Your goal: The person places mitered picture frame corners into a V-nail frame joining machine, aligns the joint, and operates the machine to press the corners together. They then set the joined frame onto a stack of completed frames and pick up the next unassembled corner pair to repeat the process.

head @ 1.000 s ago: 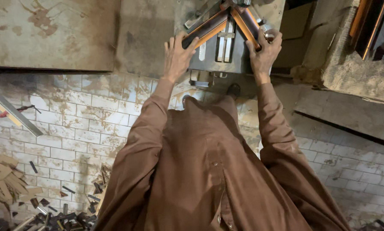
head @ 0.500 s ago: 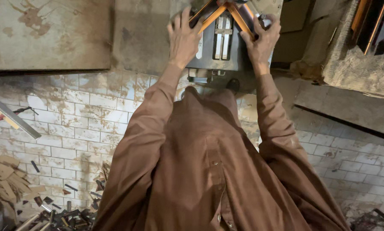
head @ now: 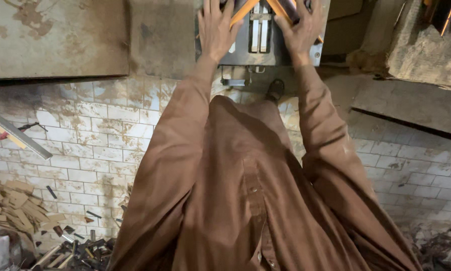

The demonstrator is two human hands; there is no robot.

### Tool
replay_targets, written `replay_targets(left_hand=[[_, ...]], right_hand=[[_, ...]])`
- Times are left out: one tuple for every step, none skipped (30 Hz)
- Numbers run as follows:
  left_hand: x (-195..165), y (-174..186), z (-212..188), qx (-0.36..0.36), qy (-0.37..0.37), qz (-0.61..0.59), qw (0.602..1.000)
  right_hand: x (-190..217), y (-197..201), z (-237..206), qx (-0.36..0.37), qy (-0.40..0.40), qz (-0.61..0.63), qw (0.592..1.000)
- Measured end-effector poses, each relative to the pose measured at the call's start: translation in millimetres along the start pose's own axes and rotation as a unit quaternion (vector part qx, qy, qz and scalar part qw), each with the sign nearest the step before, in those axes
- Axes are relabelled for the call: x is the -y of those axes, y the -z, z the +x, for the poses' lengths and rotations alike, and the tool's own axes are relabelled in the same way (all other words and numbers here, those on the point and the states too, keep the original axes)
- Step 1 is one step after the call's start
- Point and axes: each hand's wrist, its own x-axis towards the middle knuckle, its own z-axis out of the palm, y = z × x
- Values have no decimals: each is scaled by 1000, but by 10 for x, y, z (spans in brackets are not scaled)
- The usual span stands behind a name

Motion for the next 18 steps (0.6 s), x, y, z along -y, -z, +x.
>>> replay_targets(left_hand=[[-16, 15, -57, -3, 2, 0, 1000], [-38, 24, -112, -5, 5, 0, 1000], [-55, 35, -176, -3, 8, -1, 1000], [-56, 48, -229, 8, 8, -4, 1000], [-50, 46, -240, 12, 6, -7, 1000], [-36, 36, -230, 13, 3, -9, 1000], [-28, 19, -223, 12, 4, -7, 1000], [-22, 1, -226, 14, 8, -5, 1000], [-13, -20, -225, 19, 14, -1, 1000], [-4, -43, -223, 20, 15, -3, 1000], [-1, -68, -224, 21, 16, -5, 1000], [10, -95, -211, 18, 16, -9, 1000], [18, -119, -205, 13, 15, -10, 1000], [29, -138, -206, 11, 15, -10, 1000], [40, -157, -201, 6, 14, -12, 1000], [53, -172, -199, -1, 9, -15, 1000], [64, -177, -194, -5, 3, -18, 1000], [68, -187, -197, -9, -2, -23, 1000]], right_hand=[[17, 41, -84, 18, -20, 8, 1000], [33, 62, -153, 38, -42, 16, 998], [43, 67, -208, 27, -28, -2, 999], [44, 70, -250, 16, -13, -21, 1000], [30, 70, -268, 0, 6, -41, 999], [15, 66, -278, 9, 1, -36, 999], [-5, 61, -280, 20, -3, -30, 999], [-21, 53, -289, 36, -9, -23, 999], [-36, 42, -291, 35, -2, -30, 999], [-51, 28, -294, 34, 2, -38, 999], [-63, 21, -301, 31, 6, -47, 998], [-77, 4, -303, 35, -2, -55, 998], [-88, -7, -309, 41, -8, -62, 997], [-96, -22, -321, 49, -17, -68, 996], [-107, -33, -331, 50, -14, -69, 996], [-118, -48, -340, 48, -8, -68, 997], [-130, -64, -348, 47, -5, -66, 997], [-143, -75, -360, 46, -7, -68, 997]])
